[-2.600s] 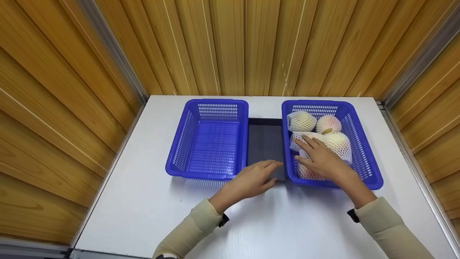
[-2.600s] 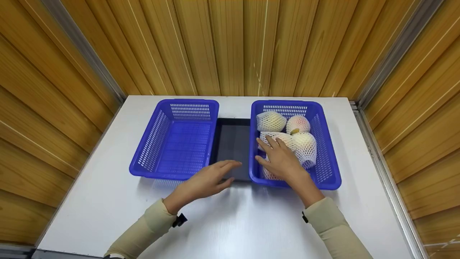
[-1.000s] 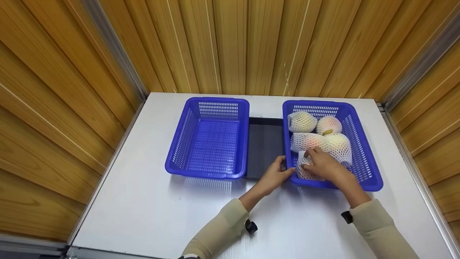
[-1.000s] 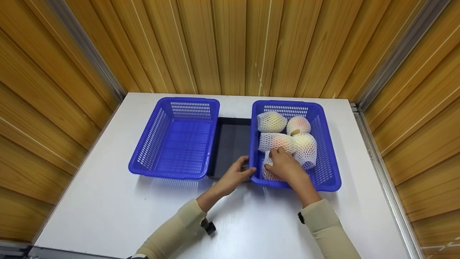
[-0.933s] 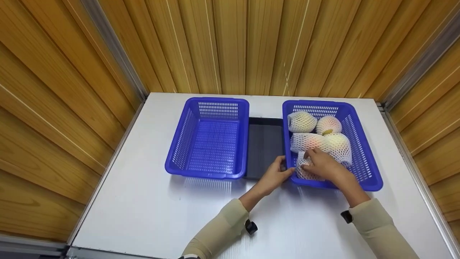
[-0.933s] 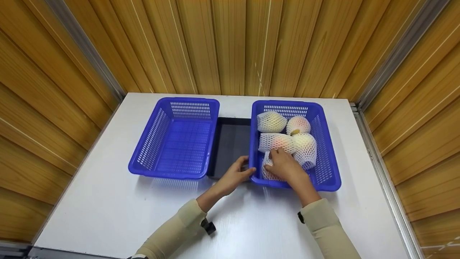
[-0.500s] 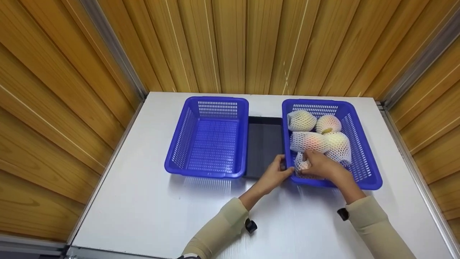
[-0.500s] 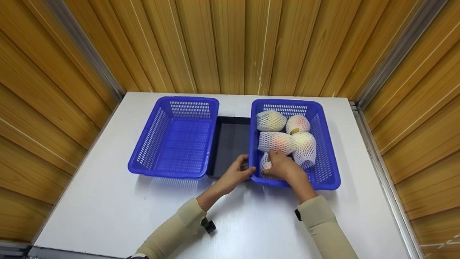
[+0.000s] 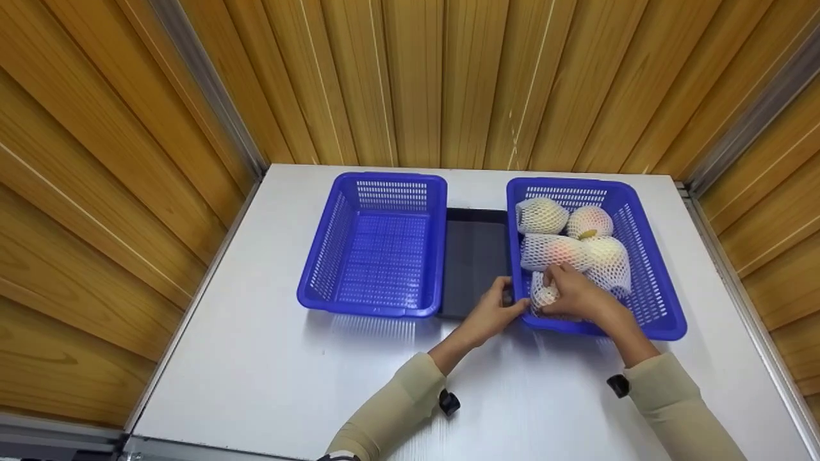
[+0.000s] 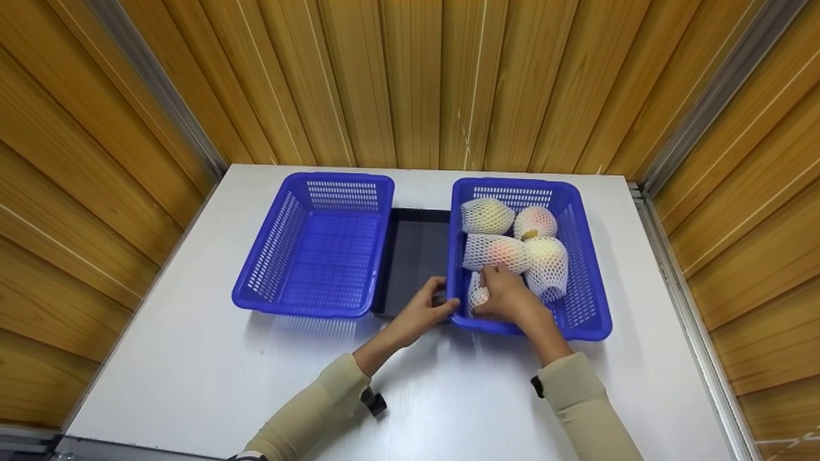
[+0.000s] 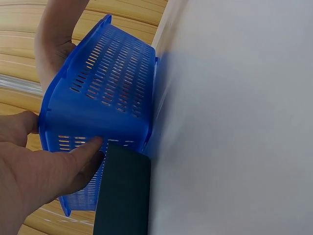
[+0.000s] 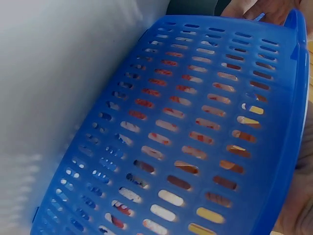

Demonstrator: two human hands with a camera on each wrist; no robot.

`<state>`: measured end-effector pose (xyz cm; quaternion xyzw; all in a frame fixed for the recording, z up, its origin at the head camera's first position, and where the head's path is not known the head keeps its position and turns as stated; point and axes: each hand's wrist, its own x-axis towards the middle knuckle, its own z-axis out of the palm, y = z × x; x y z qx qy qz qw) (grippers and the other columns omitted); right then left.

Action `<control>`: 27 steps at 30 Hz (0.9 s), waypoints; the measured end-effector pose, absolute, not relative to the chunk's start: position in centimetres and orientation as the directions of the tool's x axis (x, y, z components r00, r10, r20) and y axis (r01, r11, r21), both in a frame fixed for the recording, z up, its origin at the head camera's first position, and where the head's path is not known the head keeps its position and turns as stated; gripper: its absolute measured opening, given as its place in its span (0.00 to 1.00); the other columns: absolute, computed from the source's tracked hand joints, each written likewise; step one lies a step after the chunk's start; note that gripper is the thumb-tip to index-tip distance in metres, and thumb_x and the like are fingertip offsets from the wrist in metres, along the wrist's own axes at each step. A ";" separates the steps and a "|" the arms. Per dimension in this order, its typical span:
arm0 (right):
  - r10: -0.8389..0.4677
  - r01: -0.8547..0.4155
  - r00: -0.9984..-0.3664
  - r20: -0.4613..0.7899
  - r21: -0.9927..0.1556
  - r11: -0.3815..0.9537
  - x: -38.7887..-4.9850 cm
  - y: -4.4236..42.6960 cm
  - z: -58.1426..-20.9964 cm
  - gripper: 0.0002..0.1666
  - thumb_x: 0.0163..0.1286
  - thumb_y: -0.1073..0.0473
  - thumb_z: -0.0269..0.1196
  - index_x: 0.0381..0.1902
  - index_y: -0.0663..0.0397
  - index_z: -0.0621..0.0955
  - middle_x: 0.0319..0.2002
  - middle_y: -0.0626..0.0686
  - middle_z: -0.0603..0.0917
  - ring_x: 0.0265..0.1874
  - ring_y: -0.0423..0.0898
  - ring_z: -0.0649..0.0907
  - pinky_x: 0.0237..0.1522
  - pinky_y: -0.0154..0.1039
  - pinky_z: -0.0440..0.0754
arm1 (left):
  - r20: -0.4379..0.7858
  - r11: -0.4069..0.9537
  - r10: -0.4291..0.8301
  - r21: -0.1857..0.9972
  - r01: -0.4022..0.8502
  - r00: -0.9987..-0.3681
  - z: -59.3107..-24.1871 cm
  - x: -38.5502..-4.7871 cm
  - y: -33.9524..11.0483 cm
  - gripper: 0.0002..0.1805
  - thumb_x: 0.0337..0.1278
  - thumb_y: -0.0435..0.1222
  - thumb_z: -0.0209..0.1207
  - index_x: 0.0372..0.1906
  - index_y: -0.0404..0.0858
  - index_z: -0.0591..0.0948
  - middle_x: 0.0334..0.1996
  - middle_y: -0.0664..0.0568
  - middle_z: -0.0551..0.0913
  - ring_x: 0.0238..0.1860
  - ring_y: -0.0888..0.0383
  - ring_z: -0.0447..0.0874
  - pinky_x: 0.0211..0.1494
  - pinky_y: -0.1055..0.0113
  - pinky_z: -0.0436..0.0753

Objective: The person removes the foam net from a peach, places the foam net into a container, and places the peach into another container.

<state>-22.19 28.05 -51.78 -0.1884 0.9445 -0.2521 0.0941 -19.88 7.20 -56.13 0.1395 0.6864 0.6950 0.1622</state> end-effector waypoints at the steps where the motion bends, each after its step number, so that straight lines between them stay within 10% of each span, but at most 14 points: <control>1: -0.399 -0.313 -0.915 -0.064 -0.513 0.799 -22.2 28.1 -51.8 0.31 0.46 0.60 0.80 0.41 0.62 0.73 0.38 0.58 0.72 0.34 0.51 0.73 0.38 0.48 0.75 | -0.033 0.002 0.416 0.999 -0.036 -0.909 -56.1 -19.9 7.2 0.23 0.69 0.33 0.61 0.63 0.32 0.69 0.58 0.39 0.79 0.53 0.57 0.83 0.50 0.69 0.84; 12: -0.350 -0.337 -0.935 0.065 -0.477 0.812 -22.4 28.1 -52.5 0.51 0.42 0.61 0.82 0.64 0.64 0.70 0.48 0.70 0.70 0.43 0.67 0.77 0.46 0.67 0.78 | -0.045 0.003 0.420 0.999 -0.048 -0.906 -56.0 -20.2 7.3 0.23 0.70 0.33 0.61 0.63 0.30 0.70 0.59 0.35 0.78 0.53 0.56 0.84 0.49 0.68 0.84; 27: -0.395 -0.324 -0.913 -0.101 -0.407 0.854 -22.0 27.1 -53.0 0.38 0.51 0.57 0.77 0.55 0.68 0.74 0.52 0.71 0.69 0.50 0.74 0.73 0.53 0.68 0.75 | -0.025 -0.031 0.443 0.999 -0.043 -0.896 -56.8 -20.1 7.0 0.24 0.69 0.34 0.62 0.63 0.28 0.69 0.57 0.37 0.79 0.50 0.60 0.82 0.49 0.69 0.83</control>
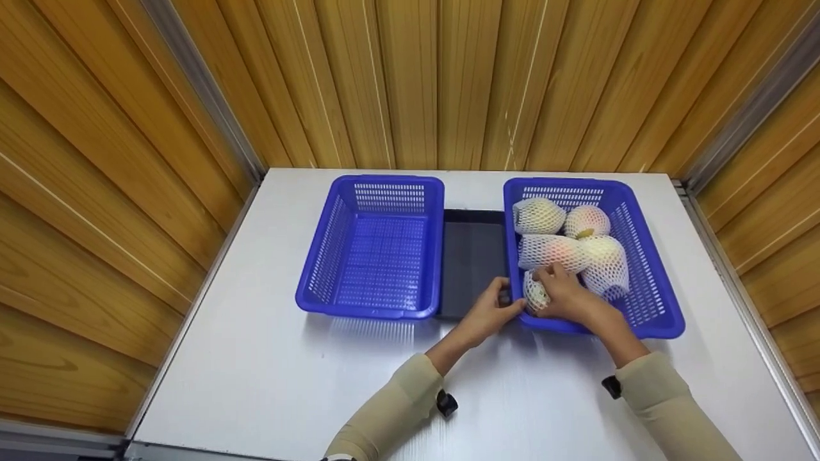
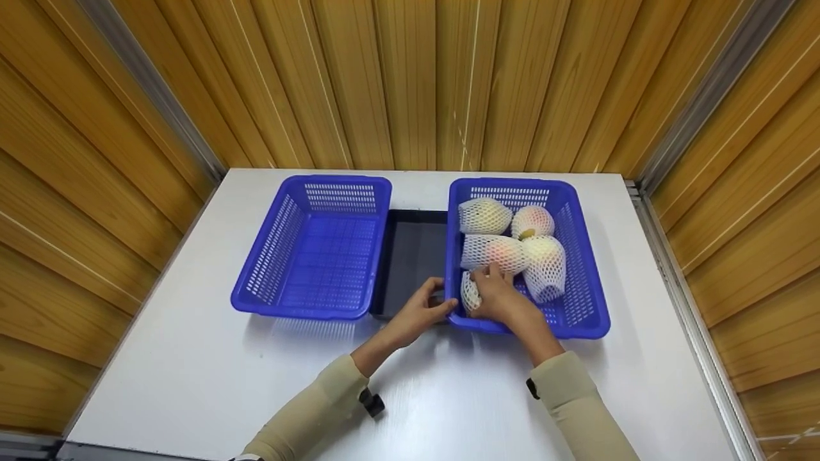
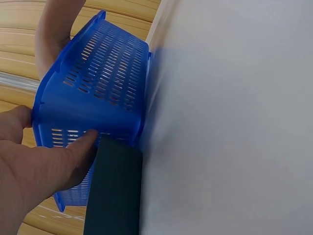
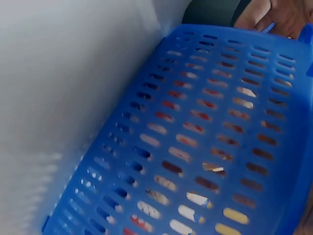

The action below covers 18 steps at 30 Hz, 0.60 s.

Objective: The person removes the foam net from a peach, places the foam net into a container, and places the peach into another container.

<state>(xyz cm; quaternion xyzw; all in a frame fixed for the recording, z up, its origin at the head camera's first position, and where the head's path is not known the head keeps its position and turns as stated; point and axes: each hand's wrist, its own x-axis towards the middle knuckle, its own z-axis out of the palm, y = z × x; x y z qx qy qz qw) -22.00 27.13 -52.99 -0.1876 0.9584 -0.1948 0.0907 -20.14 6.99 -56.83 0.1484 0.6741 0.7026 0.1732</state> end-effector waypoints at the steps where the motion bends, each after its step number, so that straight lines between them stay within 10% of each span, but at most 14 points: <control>1: -0.402 -0.330 -0.910 -0.101 -0.409 0.851 -22.1 27.1 -53.1 0.38 0.50 0.57 0.77 0.55 0.69 0.74 0.51 0.71 0.69 0.49 0.73 0.74 0.52 0.68 0.76 | -0.032 -0.031 0.445 0.998 -0.051 -0.895 -56.9 -20.2 7.0 0.24 0.69 0.34 0.62 0.63 0.28 0.69 0.56 0.38 0.79 0.50 0.60 0.82 0.49 0.69 0.83; 13: -0.431 -0.334 -0.898 -0.090 -0.498 0.800 -23.2 27.8 -53.8 0.45 0.52 0.57 0.76 0.62 0.76 0.72 0.56 0.74 0.70 0.56 0.70 0.75 0.60 0.66 0.73 | -0.059 -0.086 0.447 0.990 -0.109 -0.893 -57.1 -20.5 7.0 0.25 0.68 0.35 0.63 0.63 0.29 0.70 0.57 0.40 0.78 0.51 0.58 0.82 0.57 0.47 0.84; 18: -0.426 -0.324 -0.900 -0.086 -0.521 0.790 -23.7 27.6 -53.9 0.44 0.54 0.57 0.76 0.63 0.76 0.72 0.60 0.76 0.70 0.60 0.72 0.73 0.64 0.67 0.71 | -0.063 -0.116 0.456 0.985 -0.130 -0.888 -57.1 -20.6 6.9 0.24 0.68 0.33 0.63 0.62 0.29 0.70 0.58 0.41 0.77 0.52 0.57 0.83 0.54 0.57 0.86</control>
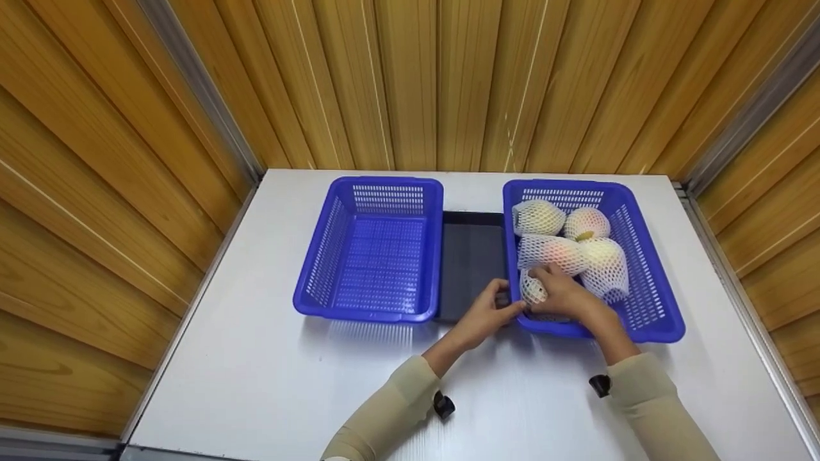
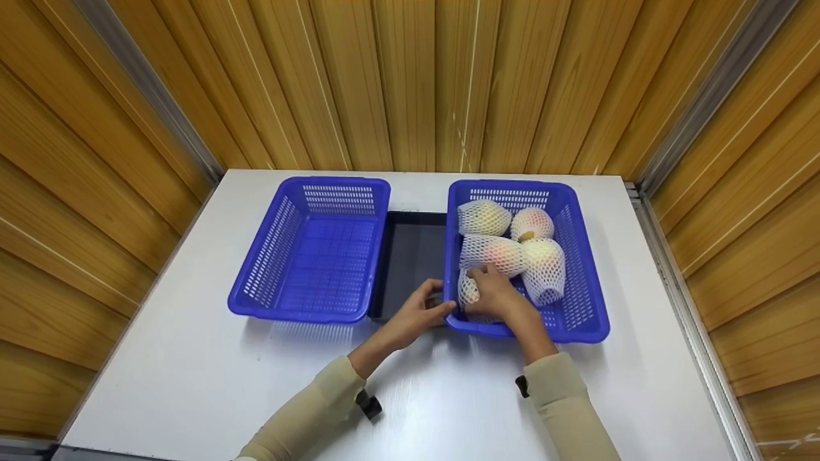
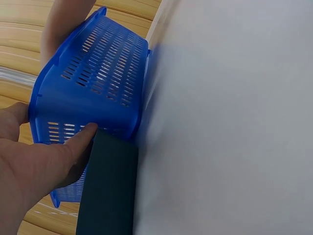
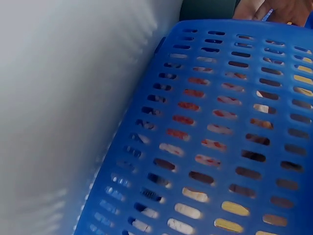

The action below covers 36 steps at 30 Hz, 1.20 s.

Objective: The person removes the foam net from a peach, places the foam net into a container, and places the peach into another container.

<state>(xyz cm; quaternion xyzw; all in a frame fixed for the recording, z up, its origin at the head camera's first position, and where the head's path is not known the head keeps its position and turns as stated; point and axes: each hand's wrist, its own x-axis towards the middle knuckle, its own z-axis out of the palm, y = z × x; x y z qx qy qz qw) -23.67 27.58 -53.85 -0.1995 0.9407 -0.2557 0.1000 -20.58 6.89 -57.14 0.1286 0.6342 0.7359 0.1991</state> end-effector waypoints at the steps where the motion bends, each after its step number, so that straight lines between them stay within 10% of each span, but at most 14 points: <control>1: -0.425 -0.320 -0.901 -0.091 -0.521 0.791 -23.7 27.5 -53.9 0.44 0.55 0.57 0.76 0.63 0.76 0.72 0.61 0.76 0.69 0.60 0.72 0.73 0.64 0.66 0.71 | -0.063 -0.123 0.460 0.983 -0.134 -0.886 -57.2 -20.6 6.8 0.23 0.68 0.33 0.63 0.62 0.29 0.70 0.58 0.41 0.77 0.52 0.57 0.83 0.53 0.59 0.86; 36: -0.440 -0.358 -0.897 -0.051 -0.501 0.788 -24.3 27.3 -54.8 0.41 0.51 0.57 0.75 0.60 0.74 0.75 0.59 0.74 0.72 0.58 0.70 0.75 0.64 0.66 0.72 | 0.039 -0.122 0.541 0.992 -0.032 -0.840 -60.1 -22.2 5.8 0.23 0.69 0.38 0.63 0.63 0.36 0.72 0.55 0.47 0.80 0.52 0.61 0.83 0.54 0.60 0.86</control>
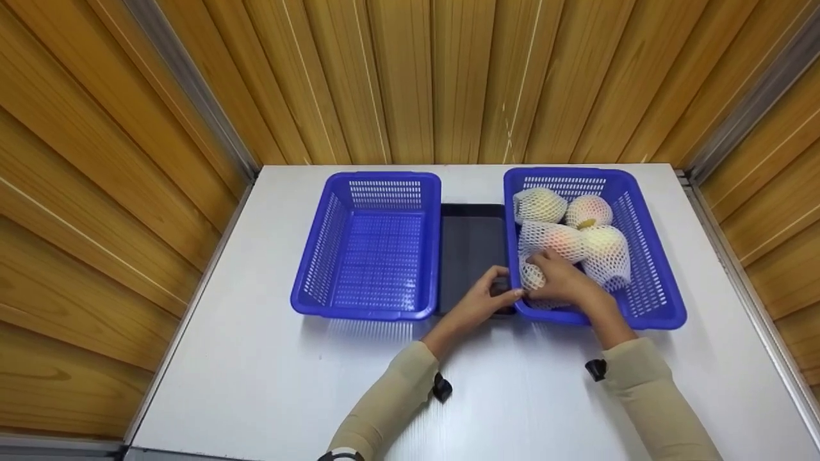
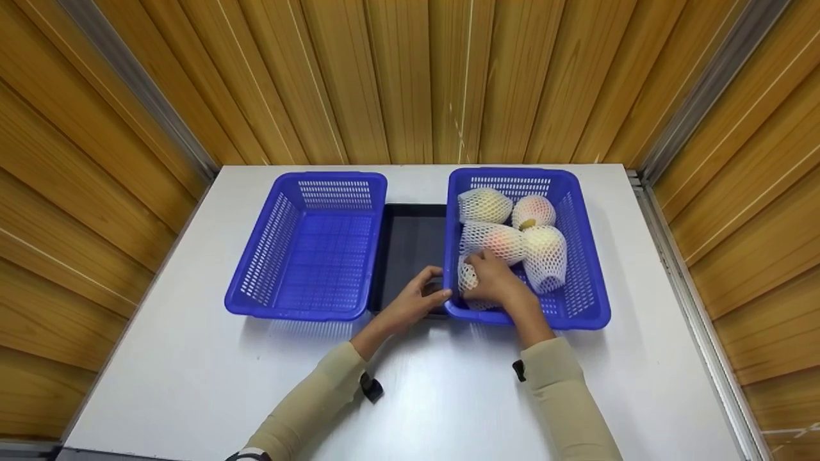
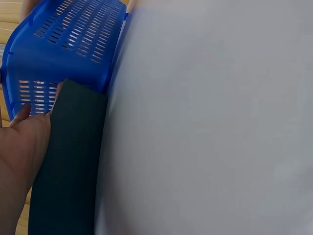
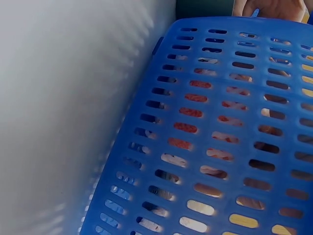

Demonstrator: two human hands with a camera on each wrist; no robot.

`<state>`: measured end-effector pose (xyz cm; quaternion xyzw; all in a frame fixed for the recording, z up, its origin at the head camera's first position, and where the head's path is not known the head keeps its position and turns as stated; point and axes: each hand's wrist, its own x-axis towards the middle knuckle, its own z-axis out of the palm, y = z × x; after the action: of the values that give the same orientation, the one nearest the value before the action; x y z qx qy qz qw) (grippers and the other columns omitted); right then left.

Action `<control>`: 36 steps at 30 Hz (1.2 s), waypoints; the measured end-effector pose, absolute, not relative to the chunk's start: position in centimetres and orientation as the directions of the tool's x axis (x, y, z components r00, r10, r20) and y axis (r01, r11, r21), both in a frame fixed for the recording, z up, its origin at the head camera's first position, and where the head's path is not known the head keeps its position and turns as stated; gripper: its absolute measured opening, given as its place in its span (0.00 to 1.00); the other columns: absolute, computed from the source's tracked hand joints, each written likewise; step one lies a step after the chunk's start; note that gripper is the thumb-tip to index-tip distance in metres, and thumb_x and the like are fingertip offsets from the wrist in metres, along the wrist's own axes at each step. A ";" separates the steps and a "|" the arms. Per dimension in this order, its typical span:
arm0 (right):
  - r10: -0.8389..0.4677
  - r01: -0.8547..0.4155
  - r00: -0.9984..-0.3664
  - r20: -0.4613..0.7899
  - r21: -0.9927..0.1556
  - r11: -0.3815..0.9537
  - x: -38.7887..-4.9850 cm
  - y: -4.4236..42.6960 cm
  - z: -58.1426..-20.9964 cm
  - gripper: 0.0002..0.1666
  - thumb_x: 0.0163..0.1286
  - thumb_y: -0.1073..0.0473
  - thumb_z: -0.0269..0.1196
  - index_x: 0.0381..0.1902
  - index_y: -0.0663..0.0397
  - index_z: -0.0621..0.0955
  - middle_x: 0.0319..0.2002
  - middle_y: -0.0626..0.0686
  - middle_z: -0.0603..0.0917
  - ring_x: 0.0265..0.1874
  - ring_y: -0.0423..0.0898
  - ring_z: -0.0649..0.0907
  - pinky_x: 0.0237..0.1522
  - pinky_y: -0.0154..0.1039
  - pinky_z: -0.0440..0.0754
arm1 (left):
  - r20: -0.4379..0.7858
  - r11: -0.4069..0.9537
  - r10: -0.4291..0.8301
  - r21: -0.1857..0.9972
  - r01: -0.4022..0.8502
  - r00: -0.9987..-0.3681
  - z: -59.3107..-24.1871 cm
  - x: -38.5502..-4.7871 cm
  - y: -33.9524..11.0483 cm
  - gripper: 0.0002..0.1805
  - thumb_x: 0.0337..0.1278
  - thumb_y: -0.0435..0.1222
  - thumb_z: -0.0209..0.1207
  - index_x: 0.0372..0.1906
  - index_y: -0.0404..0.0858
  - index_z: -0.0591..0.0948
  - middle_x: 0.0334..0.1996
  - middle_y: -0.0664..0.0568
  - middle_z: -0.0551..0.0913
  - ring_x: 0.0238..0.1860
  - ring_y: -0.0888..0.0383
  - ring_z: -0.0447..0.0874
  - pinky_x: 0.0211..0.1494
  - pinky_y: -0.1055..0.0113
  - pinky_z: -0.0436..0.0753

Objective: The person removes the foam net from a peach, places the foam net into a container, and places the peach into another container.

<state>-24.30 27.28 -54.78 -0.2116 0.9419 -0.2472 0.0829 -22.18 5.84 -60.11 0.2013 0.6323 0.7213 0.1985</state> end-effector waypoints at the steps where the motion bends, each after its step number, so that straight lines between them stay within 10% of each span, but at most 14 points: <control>1: -0.439 -0.361 -0.898 -0.045 -0.497 0.789 -24.5 27.3 -54.8 0.41 0.51 0.57 0.75 0.59 0.74 0.75 0.59 0.73 0.72 0.58 0.70 0.75 0.64 0.65 0.72 | 0.045 -0.123 0.540 0.992 -0.026 -0.840 -60.1 -22.4 5.8 0.23 0.69 0.38 0.63 0.62 0.36 0.72 0.55 0.47 0.80 0.52 0.61 0.84 0.54 0.60 0.86; 36: -0.120 -0.228 -0.964 0.237 -0.506 0.832 -19.5 26.7 -48.7 0.40 0.54 0.57 0.73 0.62 0.69 0.74 0.60 0.69 0.70 0.55 0.70 0.69 0.53 0.68 0.75 | 0.038 -0.141 0.541 0.989 -0.046 -0.840 -60.3 -22.6 5.8 0.20 0.70 0.38 0.62 0.61 0.38 0.72 0.56 0.41 0.80 0.55 0.50 0.83 0.56 0.58 0.85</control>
<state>-19.50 26.72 -48.67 -0.0912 0.9520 -0.2752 -0.0981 -22.57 5.78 -60.32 0.1982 0.6239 0.7287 0.2012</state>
